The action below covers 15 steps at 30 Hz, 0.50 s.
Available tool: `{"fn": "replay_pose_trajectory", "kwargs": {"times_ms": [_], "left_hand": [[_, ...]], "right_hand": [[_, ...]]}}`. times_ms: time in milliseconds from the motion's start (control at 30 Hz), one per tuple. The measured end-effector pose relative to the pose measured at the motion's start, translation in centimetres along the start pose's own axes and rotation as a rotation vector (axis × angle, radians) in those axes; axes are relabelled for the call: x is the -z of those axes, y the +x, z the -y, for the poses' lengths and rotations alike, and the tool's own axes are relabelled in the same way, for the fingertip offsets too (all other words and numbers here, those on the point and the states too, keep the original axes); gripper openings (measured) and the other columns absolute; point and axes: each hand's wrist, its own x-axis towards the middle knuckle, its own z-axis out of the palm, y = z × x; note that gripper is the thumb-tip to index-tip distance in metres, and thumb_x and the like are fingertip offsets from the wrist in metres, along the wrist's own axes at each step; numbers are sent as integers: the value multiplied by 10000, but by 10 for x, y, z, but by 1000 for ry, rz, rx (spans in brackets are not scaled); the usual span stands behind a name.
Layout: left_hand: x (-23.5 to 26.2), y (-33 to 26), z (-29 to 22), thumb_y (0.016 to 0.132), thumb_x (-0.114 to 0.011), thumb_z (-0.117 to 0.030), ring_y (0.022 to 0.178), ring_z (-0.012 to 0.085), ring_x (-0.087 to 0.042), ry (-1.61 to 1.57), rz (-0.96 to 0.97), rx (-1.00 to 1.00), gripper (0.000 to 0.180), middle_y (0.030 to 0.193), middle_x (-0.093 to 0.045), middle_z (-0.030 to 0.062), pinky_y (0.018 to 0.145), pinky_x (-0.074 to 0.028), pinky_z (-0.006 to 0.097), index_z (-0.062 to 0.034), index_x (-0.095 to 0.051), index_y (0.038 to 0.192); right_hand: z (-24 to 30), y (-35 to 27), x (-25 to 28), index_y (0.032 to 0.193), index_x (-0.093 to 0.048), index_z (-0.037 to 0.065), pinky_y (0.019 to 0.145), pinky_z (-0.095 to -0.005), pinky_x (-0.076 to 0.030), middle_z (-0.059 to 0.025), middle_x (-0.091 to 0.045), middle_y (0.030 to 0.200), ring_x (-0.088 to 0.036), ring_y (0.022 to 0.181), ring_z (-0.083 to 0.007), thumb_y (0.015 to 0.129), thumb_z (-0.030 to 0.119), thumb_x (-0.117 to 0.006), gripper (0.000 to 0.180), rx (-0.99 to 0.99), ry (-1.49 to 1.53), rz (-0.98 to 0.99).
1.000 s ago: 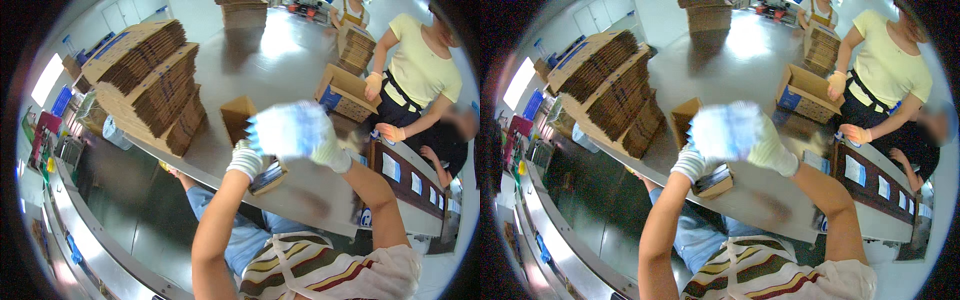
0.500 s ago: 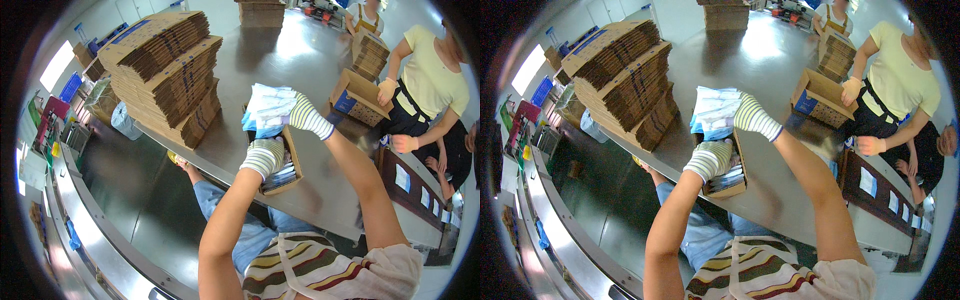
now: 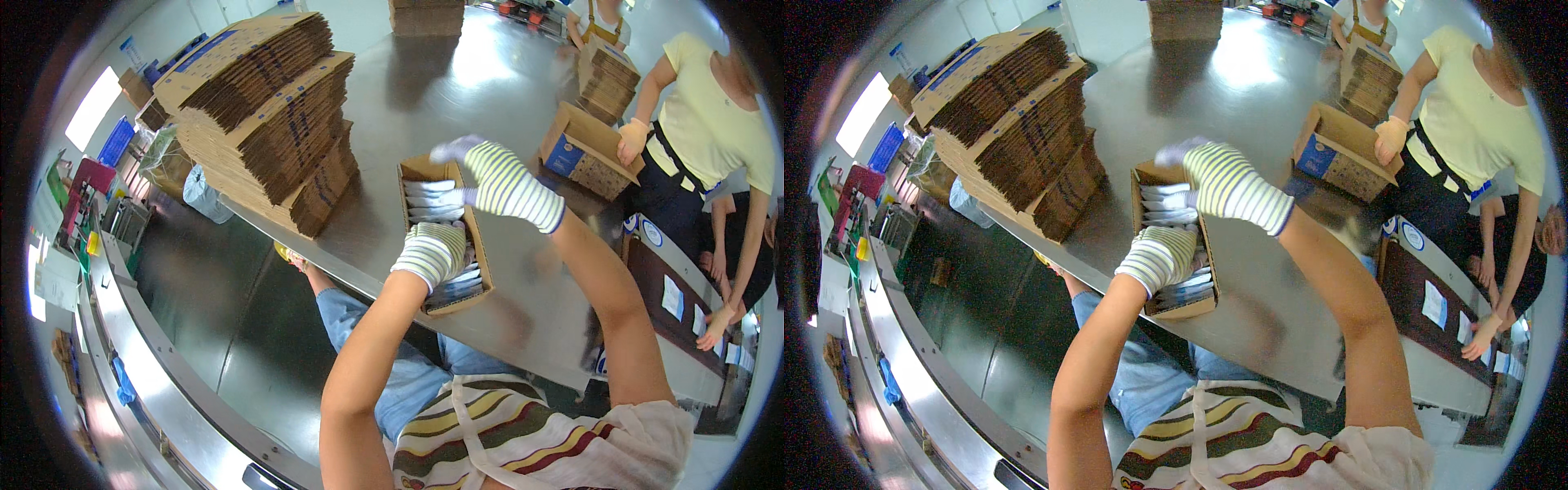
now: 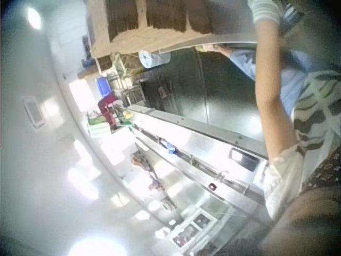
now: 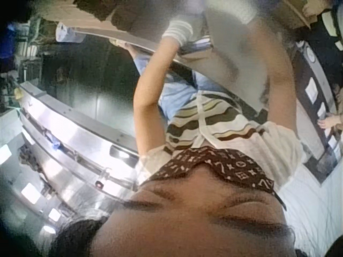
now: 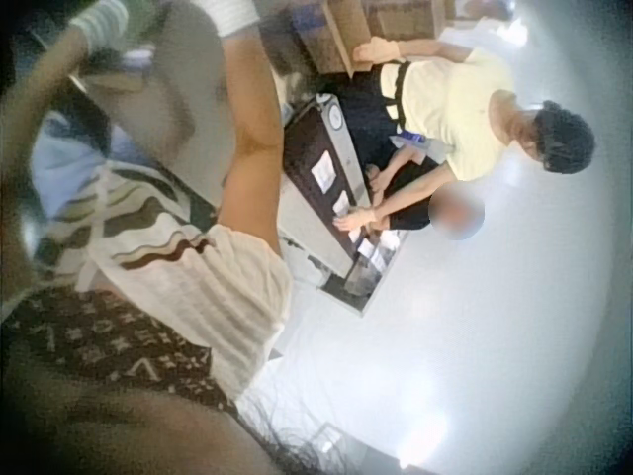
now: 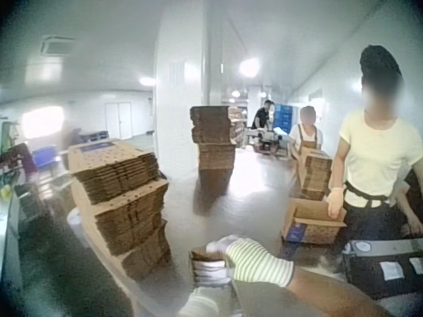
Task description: The person packs small blue and white rectangular items into cardboard boxes on a stainless steel table, folding the boxes and then placing the filled boxes aside.
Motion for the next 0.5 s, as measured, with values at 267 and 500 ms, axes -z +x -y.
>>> {"fn": "replay_pose_trajectory", "kwargs": {"times_ms": [267,500], "left_hand": [[9,3,-5,839,-536,-327,959,318,-622,-41,102,-88,385,1076,-625,164,810,-494,427,-47,-589,1097],[17,5,-6,843,-534,-204,827,379,-608,-202,-138,-410,239,852,-638,200,741,-487,439,-39,-610,998]], "right_hand": [[31,-77,-10,734,-632,71,639,-439,-437,-133,-611,807,-563,712,-312,715,388,-618,318,370,-190,-35],[73,-117,-63,1181,-528,62,853,-413,-468,-168,-593,1029,-581,928,-292,846,280,-469,404,217,-226,25]]}}
